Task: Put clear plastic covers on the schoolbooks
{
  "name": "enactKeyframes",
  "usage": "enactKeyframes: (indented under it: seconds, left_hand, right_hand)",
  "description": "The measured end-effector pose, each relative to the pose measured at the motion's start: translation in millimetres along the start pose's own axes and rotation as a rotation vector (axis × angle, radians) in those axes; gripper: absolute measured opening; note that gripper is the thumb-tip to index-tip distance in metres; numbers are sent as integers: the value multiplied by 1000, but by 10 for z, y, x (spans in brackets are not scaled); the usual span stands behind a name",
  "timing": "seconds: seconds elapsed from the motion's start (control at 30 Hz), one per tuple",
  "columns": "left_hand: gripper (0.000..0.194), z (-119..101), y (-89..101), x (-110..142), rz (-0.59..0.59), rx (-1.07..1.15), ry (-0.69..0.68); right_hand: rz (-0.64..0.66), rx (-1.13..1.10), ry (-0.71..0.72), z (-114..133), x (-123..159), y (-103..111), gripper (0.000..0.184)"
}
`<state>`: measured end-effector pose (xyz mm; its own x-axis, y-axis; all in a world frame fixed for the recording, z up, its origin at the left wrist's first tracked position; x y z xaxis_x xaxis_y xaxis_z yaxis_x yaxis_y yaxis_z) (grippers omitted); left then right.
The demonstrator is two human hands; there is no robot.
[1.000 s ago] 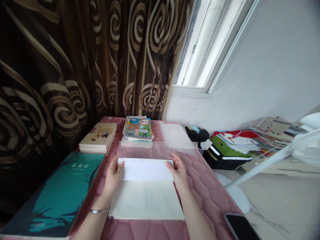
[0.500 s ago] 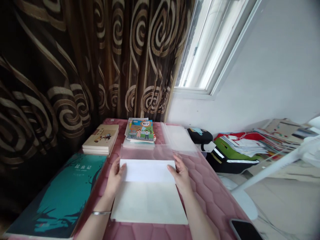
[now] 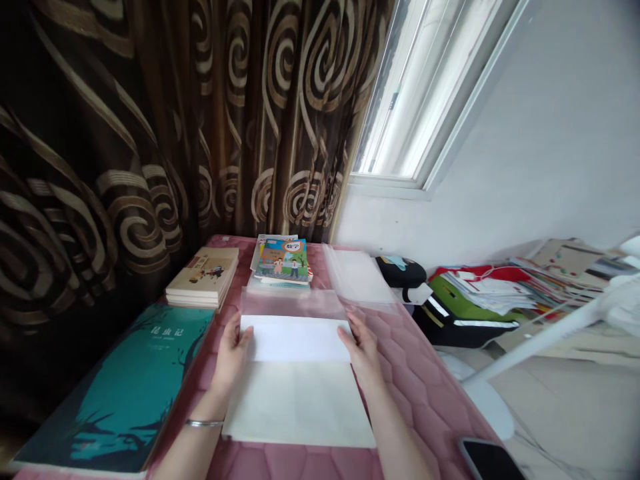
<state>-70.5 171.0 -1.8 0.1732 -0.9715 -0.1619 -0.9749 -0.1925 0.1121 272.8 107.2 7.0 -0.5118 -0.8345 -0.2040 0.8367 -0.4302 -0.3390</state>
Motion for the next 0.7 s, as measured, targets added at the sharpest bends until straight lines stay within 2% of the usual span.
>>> enactKeyframes:
  seconds: [0.33, 0.53, 0.7]
  left_hand:
    - [57, 109, 12, -15, 12, 49, 52]
    - [58, -28, 12, 20, 17, -4, 10]
    - [56, -129, -2, 46, 9, -38, -39]
  right_hand:
    - [-2, -3, -6, -33, 10, -24, 76]
    - [-15, 43, 51, 40, 17, -22, 69]
    - [-35, -38, -7, 19, 23, -13, 64]
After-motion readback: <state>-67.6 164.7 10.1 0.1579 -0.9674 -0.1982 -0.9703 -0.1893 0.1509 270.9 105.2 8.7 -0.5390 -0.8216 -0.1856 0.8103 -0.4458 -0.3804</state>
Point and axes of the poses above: each hand's wrist, its own x-axis away from the middle knuckle, its own y-axis out of the back of the hand, z = x × y, the point moved 9 cm from there along -x, towards the middle knuckle, and after that the axes turned 15 degrees about -x, right-handed, at the moved point
